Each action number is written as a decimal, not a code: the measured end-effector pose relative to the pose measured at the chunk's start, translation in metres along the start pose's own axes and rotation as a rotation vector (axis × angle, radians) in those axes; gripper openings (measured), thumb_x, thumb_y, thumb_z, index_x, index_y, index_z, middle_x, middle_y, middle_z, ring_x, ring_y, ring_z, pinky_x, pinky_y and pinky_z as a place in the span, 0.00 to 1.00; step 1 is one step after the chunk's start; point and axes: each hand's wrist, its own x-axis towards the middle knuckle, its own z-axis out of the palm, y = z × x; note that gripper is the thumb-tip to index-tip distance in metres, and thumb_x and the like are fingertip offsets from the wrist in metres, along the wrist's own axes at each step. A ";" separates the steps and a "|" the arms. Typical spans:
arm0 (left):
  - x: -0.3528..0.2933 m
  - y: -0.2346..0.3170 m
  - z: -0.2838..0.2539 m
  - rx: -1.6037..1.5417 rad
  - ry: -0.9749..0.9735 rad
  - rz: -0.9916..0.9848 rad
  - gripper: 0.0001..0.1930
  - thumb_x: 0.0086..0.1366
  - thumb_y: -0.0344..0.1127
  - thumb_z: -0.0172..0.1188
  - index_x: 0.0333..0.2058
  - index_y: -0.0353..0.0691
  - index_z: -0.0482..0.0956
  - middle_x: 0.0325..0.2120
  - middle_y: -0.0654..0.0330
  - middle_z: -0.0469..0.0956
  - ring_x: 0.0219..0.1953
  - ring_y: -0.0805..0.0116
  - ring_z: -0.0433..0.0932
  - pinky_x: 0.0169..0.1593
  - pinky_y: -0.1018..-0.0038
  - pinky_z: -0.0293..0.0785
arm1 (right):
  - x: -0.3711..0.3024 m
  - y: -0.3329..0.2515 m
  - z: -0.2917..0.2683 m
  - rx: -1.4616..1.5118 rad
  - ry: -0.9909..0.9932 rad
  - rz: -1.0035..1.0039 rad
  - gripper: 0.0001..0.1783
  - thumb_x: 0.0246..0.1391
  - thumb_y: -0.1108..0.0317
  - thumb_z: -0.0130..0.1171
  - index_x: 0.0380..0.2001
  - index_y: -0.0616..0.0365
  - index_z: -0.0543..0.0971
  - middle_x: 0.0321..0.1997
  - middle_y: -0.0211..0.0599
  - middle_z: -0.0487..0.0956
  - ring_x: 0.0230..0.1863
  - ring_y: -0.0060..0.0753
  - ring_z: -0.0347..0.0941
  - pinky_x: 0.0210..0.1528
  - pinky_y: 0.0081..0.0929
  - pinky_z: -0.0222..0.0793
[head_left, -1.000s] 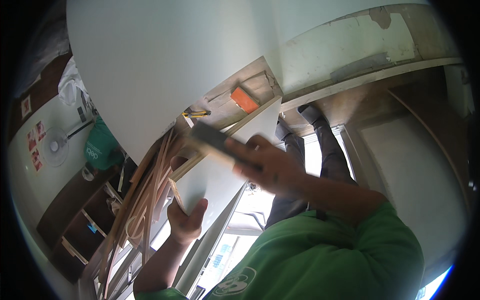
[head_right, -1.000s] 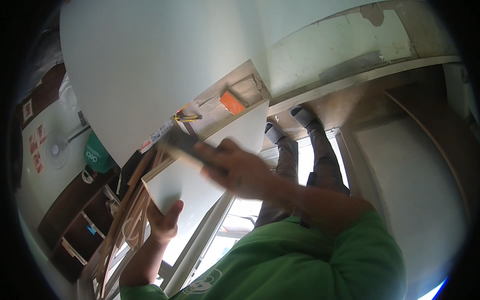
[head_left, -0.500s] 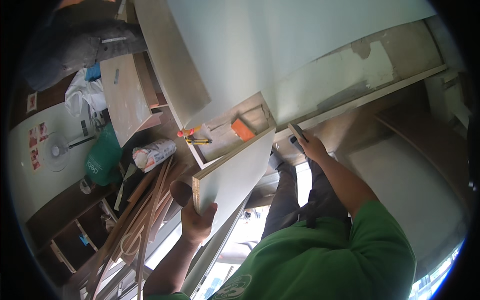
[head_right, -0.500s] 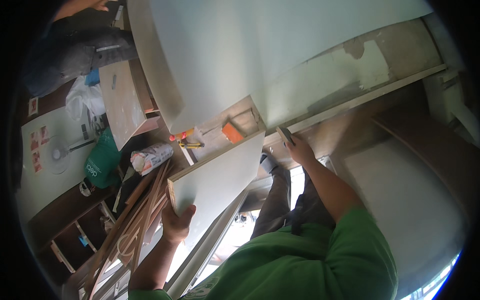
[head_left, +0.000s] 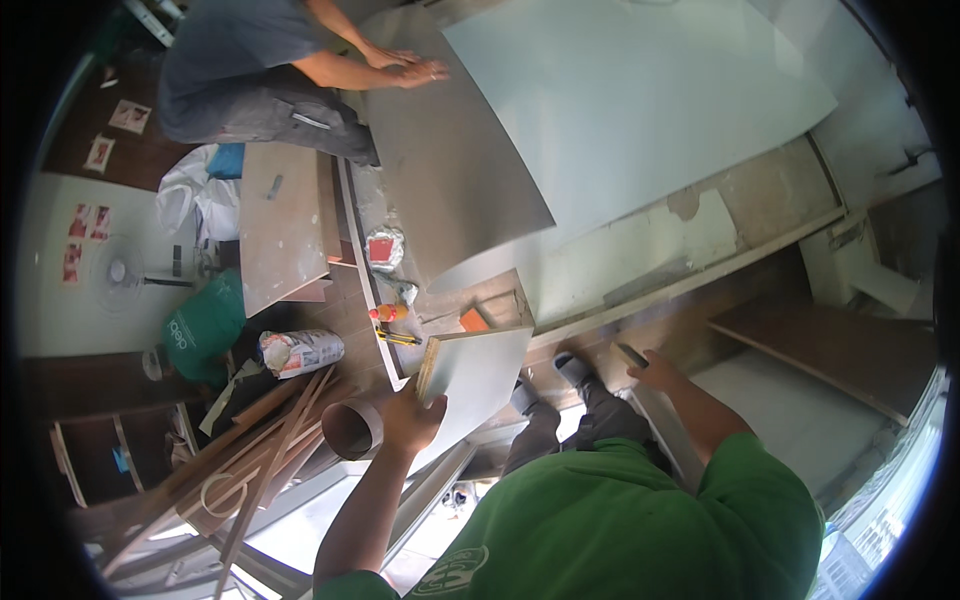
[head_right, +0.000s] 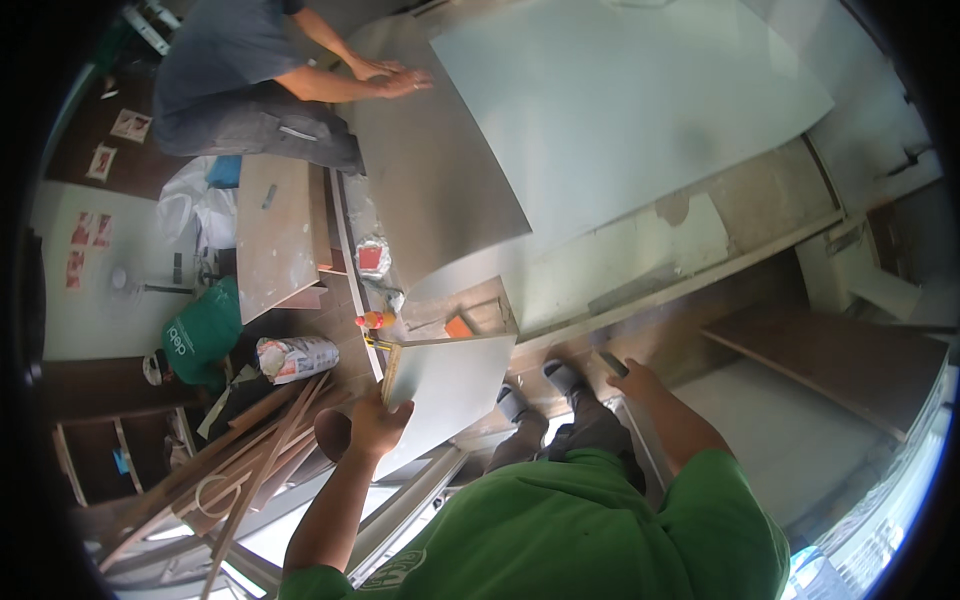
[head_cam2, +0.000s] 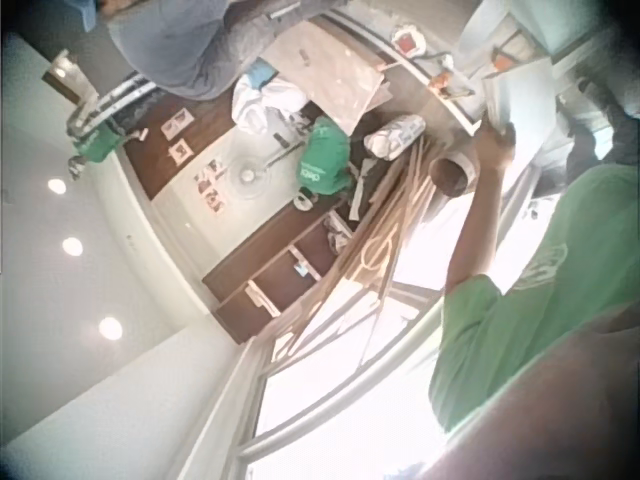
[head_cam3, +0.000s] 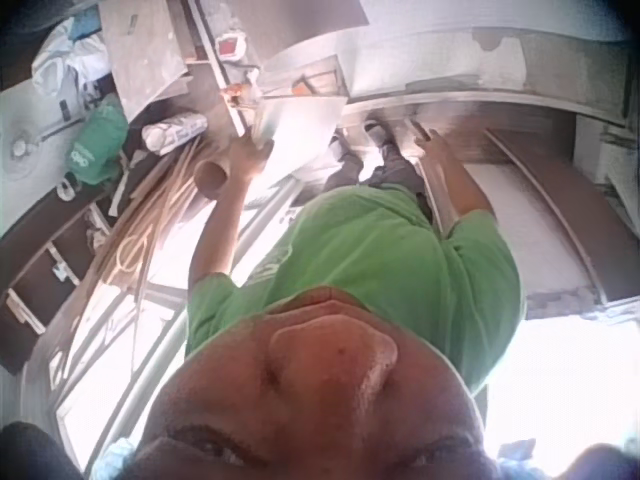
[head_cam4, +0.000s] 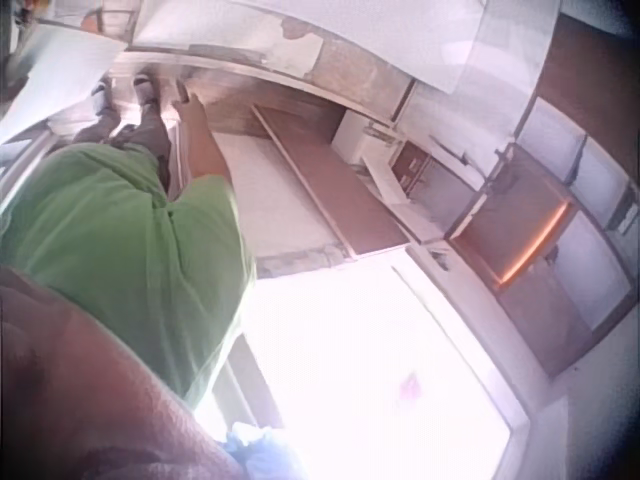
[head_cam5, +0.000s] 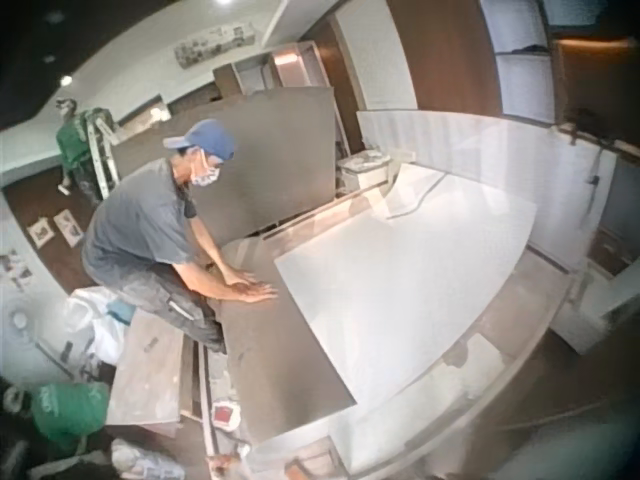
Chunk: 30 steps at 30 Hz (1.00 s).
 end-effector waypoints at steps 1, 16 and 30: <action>0.000 0.004 -0.002 0.027 0.000 -0.019 0.22 0.58 0.43 0.64 0.50 0.40 0.78 0.32 0.45 0.84 0.37 0.44 0.84 0.43 0.55 0.80 | 0.000 0.013 -0.003 -0.077 0.016 -0.047 0.48 0.51 0.39 0.65 0.62 0.69 0.69 0.56 0.65 0.75 0.58 0.61 0.72 0.60 0.48 0.67; -0.029 0.052 -0.016 0.131 0.031 -0.303 0.26 0.60 0.52 0.61 0.53 0.46 0.77 0.40 0.46 0.84 0.45 0.45 0.83 0.51 0.53 0.79 | 0.016 0.011 -0.100 -0.146 -0.012 -0.021 0.30 0.51 0.44 0.68 0.41 0.64 0.81 0.28 0.44 0.80 0.25 0.38 0.76 0.26 0.39 0.71; -0.060 0.039 0.000 0.077 0.126 -0.318 0.28 0.59 0.52 0.61 0.53 0.40 0.76 0.42 0.42 0.83 0.47 0.43 0.82 0.53 0.53 0.78 | 0.014 -0.088 -0.118 -0.324 -0.105 -0.090 0.33 0.50 0.41 0.68 0.40 0.65 0.80 0.24 0.42 0.77 0.20 0.36 0.73 0.22 0.37 0.70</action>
